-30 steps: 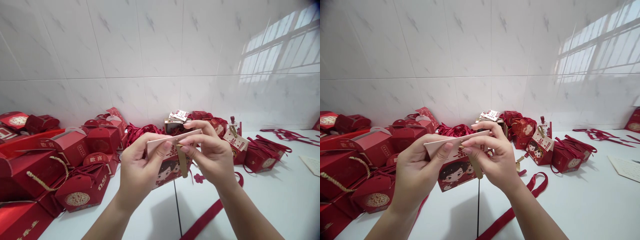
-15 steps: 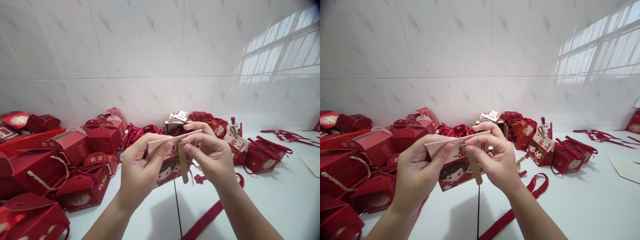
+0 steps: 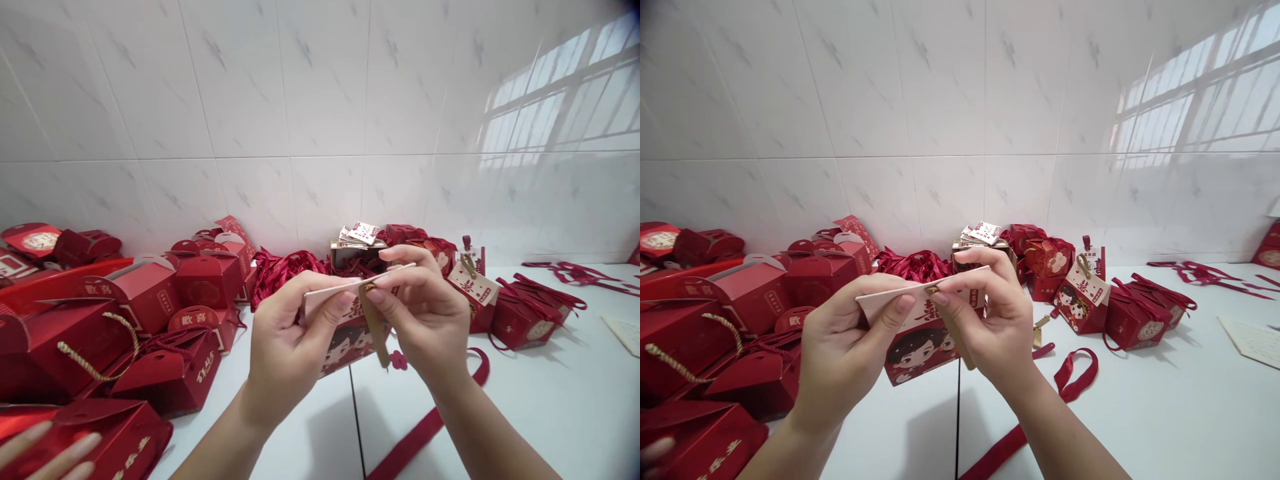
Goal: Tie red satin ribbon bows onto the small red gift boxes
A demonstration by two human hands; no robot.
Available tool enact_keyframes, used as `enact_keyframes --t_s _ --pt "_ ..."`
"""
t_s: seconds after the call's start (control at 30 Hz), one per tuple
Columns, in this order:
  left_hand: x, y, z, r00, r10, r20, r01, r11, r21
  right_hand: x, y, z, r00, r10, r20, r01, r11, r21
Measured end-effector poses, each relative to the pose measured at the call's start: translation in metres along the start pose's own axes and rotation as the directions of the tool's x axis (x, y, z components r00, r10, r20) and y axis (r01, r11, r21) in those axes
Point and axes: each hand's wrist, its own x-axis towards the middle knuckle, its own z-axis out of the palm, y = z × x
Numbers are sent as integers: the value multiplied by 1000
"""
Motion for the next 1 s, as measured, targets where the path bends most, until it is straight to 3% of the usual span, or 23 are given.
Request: enact_keyframes --t_s 0.07,0.17,0.27,0.37,0.43,0.6,0.7,0.8,0.87,0.93,1.0 --pt "-1 -2 1 1000 23 -2 -23 999 -27 0 -2 0 999 48 -17 -47 996 71" --pt "-2 -6 4 998 47 44 -44 997 -69 0 -6 -1 984 173 45 -177 976 125" --pt "-4 -10 10 997 -27 78 32 998 -61 -1 -7 -1 981 196 -6 -194 977 86" --pt "-6 -15 17 993 -119 -13 120 990 76 -3 -7 2 977 202 -63 -200 979 28" --pt "-5 -19 18 990 -119 -73 132 970 202 -4 -6 3 977 202 -66 -203 979 -14" --pt "5 -21 5 995 -93 -34 99 939 331 2 -4 -3 985 149 -86 -157 983 -93" --pt "11 -17 -6 978 -192 84 150 922 356 6 -4 -10 986 127 -110 -141 983 -120" --pt "14 -12 -18 895 -319 311 197 909 367 9 -3 -17 981 130 -143 -152 976 -154" --pt "16 -10 -26 874 -322 365 199 921 336 11 -1 -21 979 137 -153 -162 973 -162" --pt "18 -8 -32 898 -287 333 188 936 297 13 1 -25 980 145 -133 -165 974 -154" --pt "19 -6 -37 948 -235 217 176 950 257 14 3 -27 987 151 -59 -158 977 -145"
